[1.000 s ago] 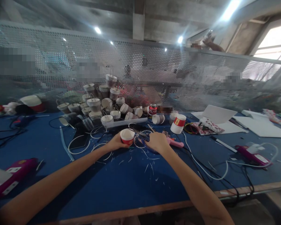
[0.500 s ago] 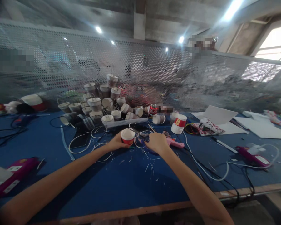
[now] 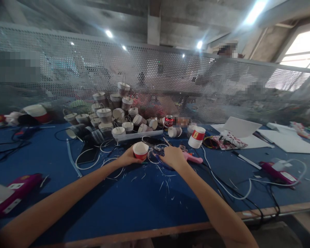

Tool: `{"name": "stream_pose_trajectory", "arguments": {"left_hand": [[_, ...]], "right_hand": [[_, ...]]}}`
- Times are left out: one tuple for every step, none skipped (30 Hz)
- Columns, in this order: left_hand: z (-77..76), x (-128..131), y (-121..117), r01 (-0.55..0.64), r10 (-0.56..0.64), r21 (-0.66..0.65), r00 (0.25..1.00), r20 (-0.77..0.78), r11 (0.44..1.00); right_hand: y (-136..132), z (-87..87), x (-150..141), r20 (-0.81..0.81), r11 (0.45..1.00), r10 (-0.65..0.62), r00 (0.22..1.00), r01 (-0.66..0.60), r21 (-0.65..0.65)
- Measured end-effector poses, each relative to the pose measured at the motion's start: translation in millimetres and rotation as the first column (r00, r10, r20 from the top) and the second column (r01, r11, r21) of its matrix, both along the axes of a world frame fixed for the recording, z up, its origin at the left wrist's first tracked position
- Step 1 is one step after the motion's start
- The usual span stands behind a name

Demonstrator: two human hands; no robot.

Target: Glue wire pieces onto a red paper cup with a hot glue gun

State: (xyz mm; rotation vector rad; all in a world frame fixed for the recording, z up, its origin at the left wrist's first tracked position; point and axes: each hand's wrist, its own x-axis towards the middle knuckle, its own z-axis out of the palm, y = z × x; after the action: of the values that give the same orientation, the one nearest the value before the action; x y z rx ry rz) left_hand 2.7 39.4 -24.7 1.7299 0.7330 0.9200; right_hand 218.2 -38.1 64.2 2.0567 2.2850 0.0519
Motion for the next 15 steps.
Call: {"name": "stream_pose_trajectory", "arguments": {"left_hand": [[-0.2, -0.1, 0.2, -0.004, 0.004, 0.0, 1.0, 0.003, 1.0], [-0.4, -0.2, 0.5, -0.01, 0.01, 0.002, 1.0, 0.004, 1.0], [-0.5, -0.4, 0.8, -0.015, 0.015, 0.006, 1.0, 0.004, 1.0], [-0.5, -0.6, 1.1, -0.018, 0.018, 0.008, 1.0, 0.002, 1.0], [-0.4, -0.8, 1.4, -0.018, 0.018, 0.008, 1.0, 0.0, 1.0], [-0.3, -1.0, 1.5, -0.016, 0.016, 0.006, 1.0, -0.001, 1.0], [-0.1, -1.2, 1.6, -0.008, 0.008, 0.002, 1.0, 0.0, 1.0], [0.2, -1.4, 1.7, 0.003, -0.003, -0.004, 1.0, 0.003, 1.0], [0.4, -1.5, 1.8, 0.017, -0.017, -0.011, 1.0, 0.006, 1.0], [0.7, -1.6, 2.1, 0.031, -0.03, -0.015, 1.0, 0.009, 0.999], [0.8, -1.7, 2.4, 0.039, -0.039, -0.016, 0.999, 0.008, 0.999], [0.9, -1.8, 2.8, 0.043, -0.043, -0.015, 0.999, 0.003, 0.999], [0.9, -1.9, 3.4, 0.043, -0.043, -0.012, 0.999, -0.005, 0.999], [0.8, -2.1, 4.0, 0.043, -0.043, -0.01, 0.999, -0.012, 0.999], [0.6, -2.4, 4.7, 0.045, -0.045, -0.01, 0.999, -0.016, 0.999]], "right_hand": [[0.5, -0.2, 0.3, 0.003, 1.0, -0.003, 1.0, 0.003, -0.006], [0.9, -0.4, 0.7, 0.006, 1.0, -0.005, 1.0, 0.005, -0.01], [1.2, -0.7, 1.0, 0.008, 1.0, -0.004, 1.0, 0.004, -0.009], [1.5, -0.9, 1.1, 0.011, 1.0, -0.003, 1.0, 0.003, -0.008], [1.8, -1.0, 1.2, 0.014, 1.0, -0.004, 1.0, 0.004, -0.007], [2.0, -1.1, 1.0, 0.018, 1.0, -0.009, 1.0, 0.009, -0.005], [2.4, -1.2, 0.7, 0.022, 1.0, -0.015, 1.0, 0.015, -0.004], [2.8, -1.1, 0.2, 0.024, 1.0, -0.02, 0.999, 0.021, -0.004], [3.3, -1.1, -0.5, 0.025, 1.0, -0.023, 0.999, 0.023, -0.003], [3.9, -0.8, -1.3, 0.023, 1.0, -0.02, 1.0, 0.02, 0.0], [4.7, -0.5, -2.1, 0.019, 1.0, -0.015, 1.0, 0.014, 0.004], [5.5, -0.1, -2.8, 0.015, 1.0, -0.009, 1.0, 0.009, 0.001], [6.3, 0.4, -3.4, 0.011, 1.0, -0.006, 1.0, 0.006, -0.002], [7.1, 0.8, -3.7, 0.009, 1.0, -0.005, 1.0, 0.005, -0.005], [7.9, 1.3, -3.7, 0.007, 1.0, -0.006, 1.0, 0.006, -0.01]]}}
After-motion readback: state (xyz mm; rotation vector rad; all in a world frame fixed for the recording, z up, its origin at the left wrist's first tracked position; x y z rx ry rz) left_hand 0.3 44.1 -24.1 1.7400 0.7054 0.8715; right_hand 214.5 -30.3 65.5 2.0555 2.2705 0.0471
